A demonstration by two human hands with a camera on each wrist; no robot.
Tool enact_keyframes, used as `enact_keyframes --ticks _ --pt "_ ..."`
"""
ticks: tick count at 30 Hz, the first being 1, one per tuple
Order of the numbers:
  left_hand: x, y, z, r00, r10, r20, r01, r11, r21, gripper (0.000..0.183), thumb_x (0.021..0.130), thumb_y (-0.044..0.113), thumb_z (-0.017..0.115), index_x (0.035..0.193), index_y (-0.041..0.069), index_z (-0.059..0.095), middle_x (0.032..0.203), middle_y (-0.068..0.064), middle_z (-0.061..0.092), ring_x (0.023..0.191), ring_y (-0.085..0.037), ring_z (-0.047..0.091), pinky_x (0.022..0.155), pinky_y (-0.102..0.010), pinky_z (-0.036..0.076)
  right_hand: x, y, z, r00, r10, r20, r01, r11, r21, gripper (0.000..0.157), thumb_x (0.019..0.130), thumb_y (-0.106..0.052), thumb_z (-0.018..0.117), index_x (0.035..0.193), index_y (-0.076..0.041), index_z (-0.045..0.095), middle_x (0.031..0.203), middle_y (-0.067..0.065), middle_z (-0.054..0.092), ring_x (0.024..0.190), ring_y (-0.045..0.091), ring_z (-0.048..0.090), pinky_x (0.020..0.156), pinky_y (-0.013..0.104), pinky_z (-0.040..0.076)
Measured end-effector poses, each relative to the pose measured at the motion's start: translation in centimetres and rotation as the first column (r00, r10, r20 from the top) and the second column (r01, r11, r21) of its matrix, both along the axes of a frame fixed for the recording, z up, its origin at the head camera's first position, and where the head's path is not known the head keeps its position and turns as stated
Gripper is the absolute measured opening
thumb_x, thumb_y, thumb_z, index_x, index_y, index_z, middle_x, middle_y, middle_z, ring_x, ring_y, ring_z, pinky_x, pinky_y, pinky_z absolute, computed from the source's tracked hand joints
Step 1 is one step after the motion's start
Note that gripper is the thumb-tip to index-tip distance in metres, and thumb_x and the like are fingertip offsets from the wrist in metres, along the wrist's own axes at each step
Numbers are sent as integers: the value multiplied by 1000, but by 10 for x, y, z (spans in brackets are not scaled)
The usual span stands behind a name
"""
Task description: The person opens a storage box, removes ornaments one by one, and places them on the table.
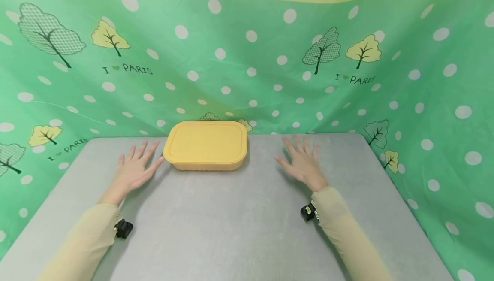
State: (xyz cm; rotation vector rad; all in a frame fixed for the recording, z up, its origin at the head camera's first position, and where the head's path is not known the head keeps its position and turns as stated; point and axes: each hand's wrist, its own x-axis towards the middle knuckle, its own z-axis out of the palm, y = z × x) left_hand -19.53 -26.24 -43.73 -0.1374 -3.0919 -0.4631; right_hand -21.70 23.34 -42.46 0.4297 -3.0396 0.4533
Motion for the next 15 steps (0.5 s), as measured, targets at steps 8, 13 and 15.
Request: enact_keyframes --ticks 8,13,15 --pt "-8 4 -1 999 -36 -7 37 998 56 75 97 63 28 156 18 16 158 -22 12 138 -55 8 105 -72 5 -6 -31 -7 998 66 -18 -67 995 -68 69 100 -51 39 154 -10 25 159 17 12 143 43 0 108 67 -6" --pt "-15 6 -3 996 -77 -48 83 986 147 71 100 55 32 156 15 16 156 -26 15 136 -56 13 108 -68 11 -10 -51 -11 995 98 -16 -99 990 -99 68 100 -50 39 153 -10 26 159 15 13 143 42 2 109 65 -5" --pt "-17 8 -3 995 -85 -50 92 979 180 71 100 54 33 157 15 14 156 -26 14 137 -54 14 109 -66 11 -12 -58 -11 994 107 -17 -108 988 -113 68 100 -50 39 153 -10 26 159 16 13 144 40 2 109 64 -5"
